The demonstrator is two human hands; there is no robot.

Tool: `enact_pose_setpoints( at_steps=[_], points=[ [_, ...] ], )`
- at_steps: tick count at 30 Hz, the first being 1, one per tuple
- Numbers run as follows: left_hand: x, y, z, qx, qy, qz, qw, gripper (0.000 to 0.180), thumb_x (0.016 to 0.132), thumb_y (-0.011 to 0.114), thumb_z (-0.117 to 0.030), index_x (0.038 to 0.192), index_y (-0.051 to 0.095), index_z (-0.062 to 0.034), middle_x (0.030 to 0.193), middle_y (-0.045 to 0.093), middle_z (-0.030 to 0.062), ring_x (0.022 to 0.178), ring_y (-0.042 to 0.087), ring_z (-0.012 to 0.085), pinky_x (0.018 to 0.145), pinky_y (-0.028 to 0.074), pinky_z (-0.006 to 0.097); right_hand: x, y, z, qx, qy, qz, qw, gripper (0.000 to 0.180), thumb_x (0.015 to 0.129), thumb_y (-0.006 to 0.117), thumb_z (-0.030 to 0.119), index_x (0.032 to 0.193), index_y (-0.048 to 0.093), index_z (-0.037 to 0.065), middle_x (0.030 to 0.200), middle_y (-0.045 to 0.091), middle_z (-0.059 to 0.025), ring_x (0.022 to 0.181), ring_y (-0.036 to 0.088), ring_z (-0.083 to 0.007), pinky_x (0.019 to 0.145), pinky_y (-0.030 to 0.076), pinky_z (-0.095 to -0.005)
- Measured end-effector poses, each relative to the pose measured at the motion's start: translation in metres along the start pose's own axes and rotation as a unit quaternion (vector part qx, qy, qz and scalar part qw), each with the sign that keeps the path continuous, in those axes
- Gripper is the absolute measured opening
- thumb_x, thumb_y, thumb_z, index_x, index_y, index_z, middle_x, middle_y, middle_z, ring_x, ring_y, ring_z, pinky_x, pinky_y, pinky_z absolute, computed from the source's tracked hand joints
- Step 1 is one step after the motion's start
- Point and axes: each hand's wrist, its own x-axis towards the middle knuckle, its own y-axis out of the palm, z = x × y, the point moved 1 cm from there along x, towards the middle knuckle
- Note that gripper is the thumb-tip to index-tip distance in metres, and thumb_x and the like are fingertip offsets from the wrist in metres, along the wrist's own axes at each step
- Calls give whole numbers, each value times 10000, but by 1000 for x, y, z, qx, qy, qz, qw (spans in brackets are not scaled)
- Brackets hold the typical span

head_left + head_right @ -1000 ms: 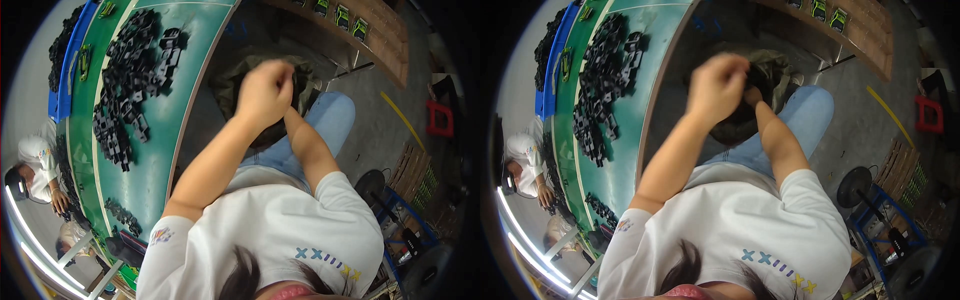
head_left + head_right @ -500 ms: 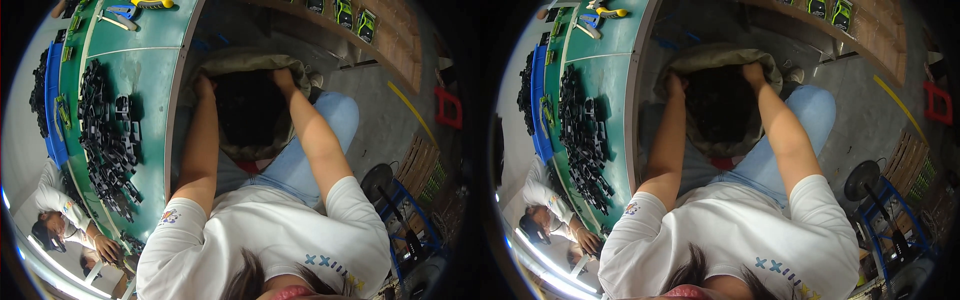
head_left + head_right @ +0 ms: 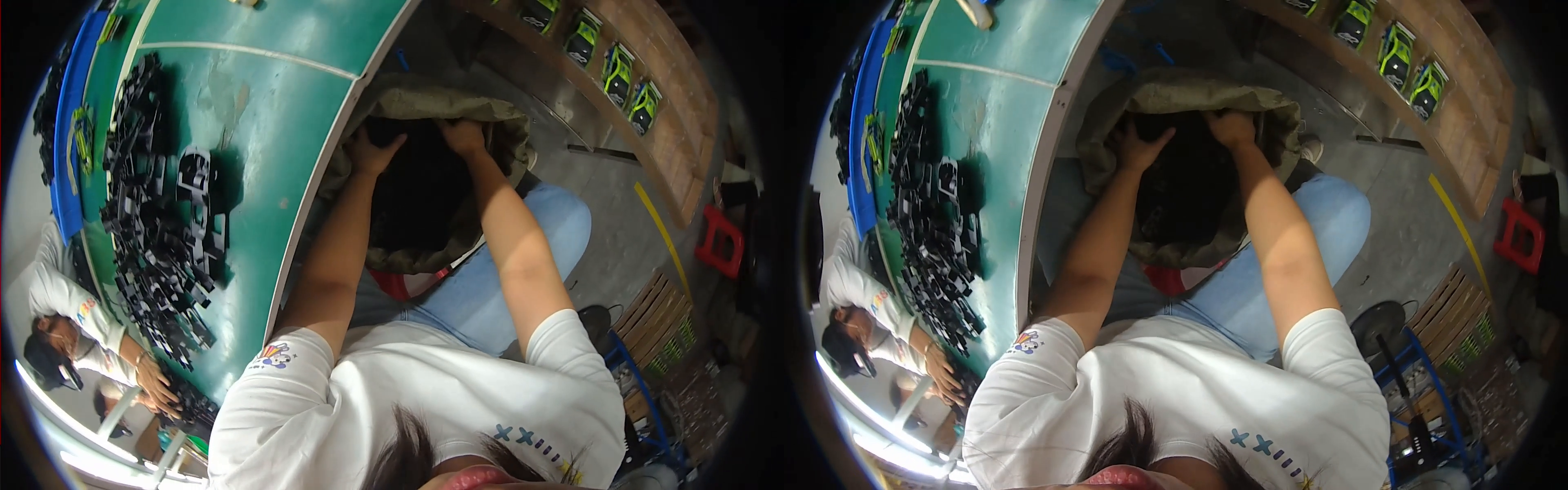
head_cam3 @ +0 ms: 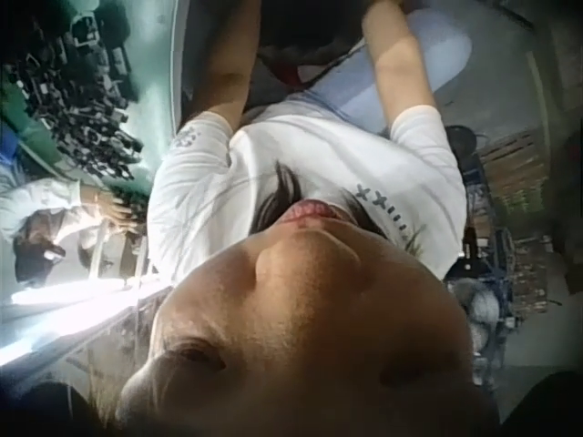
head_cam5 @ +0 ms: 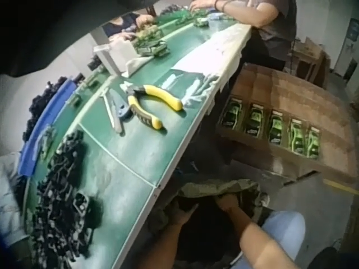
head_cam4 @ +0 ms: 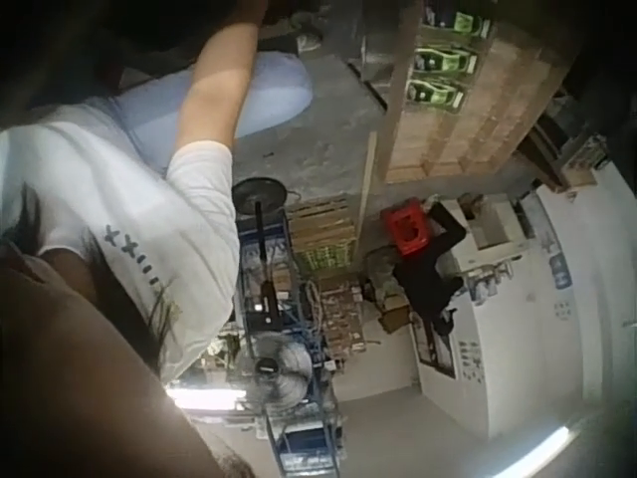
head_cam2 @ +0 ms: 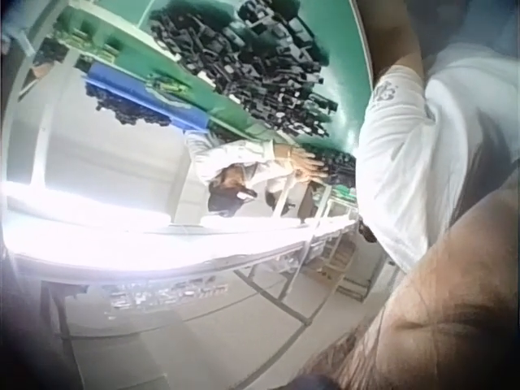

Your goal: The person assembles toy cars on a manufacturing assembly line by fitting toy car bodies to toy car chassis, then organizes plastic frames into storage bins. The assembly is performed by hand, with pliers and a utility knife available as tools.

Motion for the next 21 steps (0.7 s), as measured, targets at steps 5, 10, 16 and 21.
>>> enact_pose_setpoints(
  at_steps=[5, 10, 16, 21],
  points=[
    [-39, 5, 0, 33, 28, 12, 999, 1109, 558, 679, -706, 1407, 259, -129, 1412, 122, 320, 1315, 142, 465, 1067, 196, 513, -52, 8, 42, -101, 68, -3, 993, 716, 797, 554, 530, 1336, 389, 89, 1382, 367, -161, 1259, 339, -368, 1030, 267, -502],
    [-26, 0, 15, -206, 100, 33, 973, 1069, 531, 764, -618, 1380, 321, -142, 1397, 115, 345, 1306, 160, 480, 1059, 229, 498, -27, 17, 6, -23, -81, -9, 996, 703, 782, 577, 523, 1335, 405, 126, 1400, 334, -164, 1254, 318, -413, 986, 286, -580],
    [-68, -3, -10, 121, 49, 14, 991, 1064, 516, 846, -415, 1369, 300, -90, 1332, 375, 236, 1254, 348, 379, 999, 373, 453, -64, 27, 47, -107, 41, 30, 993, 721, 747, 616, 523, 1322, 426, 131, 1393, 329, -180, 1265, 298, -413, 974, 303, -587],
    [-48, 4, 14, -152, 64, 81, 983, 1061, 515, 830, -443, 1375, 296, -125, 1380, 162, 357, 1295, 211, 473, 1008, 349, 444, -31, 27, 21, 35, -35, 65, 997, 783, 706, 646, 543, 1350, 385, 182, 1413, 293, -167, 1271, 271, -439, 957, 312, -611]
  ],
)
